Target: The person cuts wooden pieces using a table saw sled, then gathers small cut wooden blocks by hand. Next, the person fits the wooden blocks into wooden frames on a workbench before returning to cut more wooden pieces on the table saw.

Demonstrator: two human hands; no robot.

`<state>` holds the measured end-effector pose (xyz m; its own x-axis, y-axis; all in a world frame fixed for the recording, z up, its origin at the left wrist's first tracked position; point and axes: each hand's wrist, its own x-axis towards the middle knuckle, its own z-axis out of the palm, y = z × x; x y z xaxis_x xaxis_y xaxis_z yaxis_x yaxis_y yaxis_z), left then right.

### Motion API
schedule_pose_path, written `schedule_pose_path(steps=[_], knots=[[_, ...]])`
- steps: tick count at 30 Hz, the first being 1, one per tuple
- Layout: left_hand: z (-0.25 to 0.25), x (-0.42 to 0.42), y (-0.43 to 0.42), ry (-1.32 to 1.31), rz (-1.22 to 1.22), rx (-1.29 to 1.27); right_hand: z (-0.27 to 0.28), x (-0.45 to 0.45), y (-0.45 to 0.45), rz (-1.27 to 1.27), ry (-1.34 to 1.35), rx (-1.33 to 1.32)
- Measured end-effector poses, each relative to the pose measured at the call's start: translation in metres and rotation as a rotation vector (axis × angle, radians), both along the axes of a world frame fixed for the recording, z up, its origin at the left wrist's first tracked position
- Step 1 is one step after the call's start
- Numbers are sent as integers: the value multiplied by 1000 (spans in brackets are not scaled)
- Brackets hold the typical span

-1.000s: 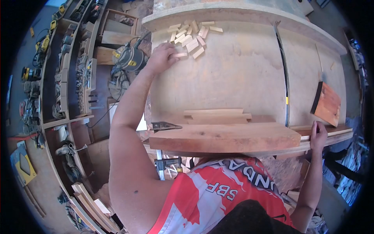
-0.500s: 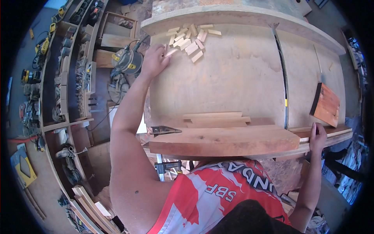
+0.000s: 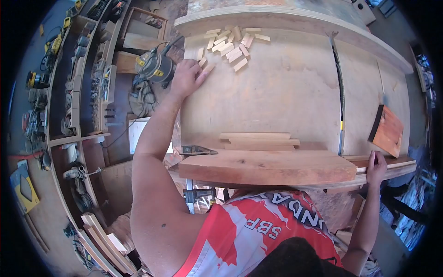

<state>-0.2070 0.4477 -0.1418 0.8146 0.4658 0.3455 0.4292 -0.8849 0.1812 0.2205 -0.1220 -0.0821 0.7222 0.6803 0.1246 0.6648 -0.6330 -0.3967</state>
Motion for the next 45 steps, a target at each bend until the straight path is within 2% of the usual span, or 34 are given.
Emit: schedule_pose_path(steps=[5,8,13,17,22,31,36,39,41,42,45], knots=[[5,-8,-6,33,21,96,1,-1,1,10,-12,4],[4,-16,-3,66,46,62,-1,0,0,8,-4,2],[-3,-25,10,-19,147,-24,-2,0,-1,9,3,19],[12,-24,6,-52,36,-16,-5,2,-3,19,2,22],[20,-10,4,146,-5,-149,-1,1,-1,-8,54,-2],[17,8,15,298,-78,-98,8,-6,5,10,-10,9],[36,12,-1,213,-113,-156,9,-7,6,2,-30,58],[41,13,-16,10,-172,-193,15,-10,9,7,-56,47],[64,11,-29,132,35,-534,13,-7,8,8,-66,51],[69,8,-33,72,-21,-479,15,-9,9,6,-48,49],[92,-4,-48,32,29,-500,12,-8,6,-8,-45,63]])
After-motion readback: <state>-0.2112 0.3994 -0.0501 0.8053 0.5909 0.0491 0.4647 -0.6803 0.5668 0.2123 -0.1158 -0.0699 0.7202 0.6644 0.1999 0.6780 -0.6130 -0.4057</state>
